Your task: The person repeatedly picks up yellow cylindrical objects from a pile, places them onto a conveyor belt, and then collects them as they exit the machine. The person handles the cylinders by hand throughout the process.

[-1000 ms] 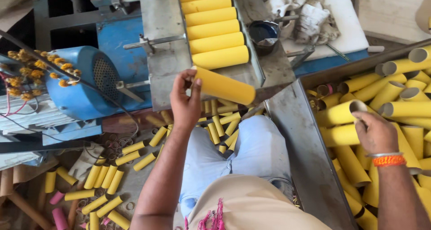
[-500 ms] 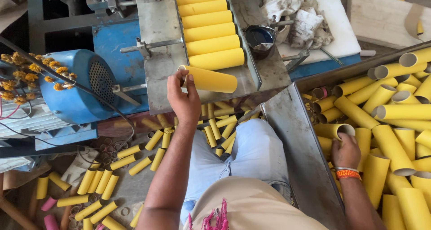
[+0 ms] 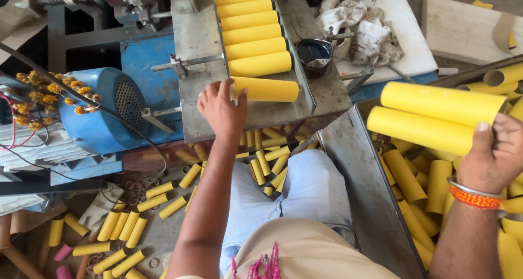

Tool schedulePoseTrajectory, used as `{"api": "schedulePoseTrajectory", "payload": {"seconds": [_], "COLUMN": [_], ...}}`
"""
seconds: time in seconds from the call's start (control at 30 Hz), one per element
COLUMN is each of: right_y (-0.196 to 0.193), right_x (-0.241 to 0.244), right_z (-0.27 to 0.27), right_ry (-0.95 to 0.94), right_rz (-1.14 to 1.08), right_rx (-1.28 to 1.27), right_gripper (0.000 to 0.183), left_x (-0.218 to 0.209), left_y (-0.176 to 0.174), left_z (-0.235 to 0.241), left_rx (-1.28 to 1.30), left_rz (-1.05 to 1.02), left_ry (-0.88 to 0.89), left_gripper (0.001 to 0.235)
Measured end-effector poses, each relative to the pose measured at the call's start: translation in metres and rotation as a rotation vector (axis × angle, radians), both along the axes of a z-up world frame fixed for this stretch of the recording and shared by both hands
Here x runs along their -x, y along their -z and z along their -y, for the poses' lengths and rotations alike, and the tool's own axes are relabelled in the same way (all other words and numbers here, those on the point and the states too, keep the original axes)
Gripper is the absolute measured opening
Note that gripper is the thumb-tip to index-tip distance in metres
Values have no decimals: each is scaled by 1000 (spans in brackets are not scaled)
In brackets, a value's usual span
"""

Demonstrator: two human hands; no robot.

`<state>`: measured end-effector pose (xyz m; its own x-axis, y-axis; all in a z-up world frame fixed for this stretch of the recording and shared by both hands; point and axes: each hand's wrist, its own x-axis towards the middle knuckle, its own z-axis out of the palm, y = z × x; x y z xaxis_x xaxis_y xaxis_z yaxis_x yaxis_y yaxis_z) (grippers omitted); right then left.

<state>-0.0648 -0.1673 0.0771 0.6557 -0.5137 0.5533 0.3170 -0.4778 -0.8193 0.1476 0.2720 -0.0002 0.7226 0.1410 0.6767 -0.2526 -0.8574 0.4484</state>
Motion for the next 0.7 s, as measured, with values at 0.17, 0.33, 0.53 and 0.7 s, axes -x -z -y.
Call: {"api": "schedulePoseTrajectory", "payload": {"seconds": [0.17, 0.33, 0.53, 0.7], "right_y": [-32, -30, -11, 13], "right_x": [-44, -61, -57, -93], "right_z": [-62, -92, -78, -88], "right_ry": [-143, -175, -268, -387], "right_rz": [128, 107, 89, 30], "right_rx": [-90, -170, -237, -381], "right_gripper": [25, 24, 24, 26], "left_x": [14, 10, 23, 19], "left_y": [3, 7, 13, 13], "left_z": [-25, -10, -17, -24], "left_rx": [135, 58, 211, 269], "left_rz": [-60, -221, -159, -133], "left_ry": [192, 338, 350, 370], "left_gripper": [43, 47, 37, 37]}}
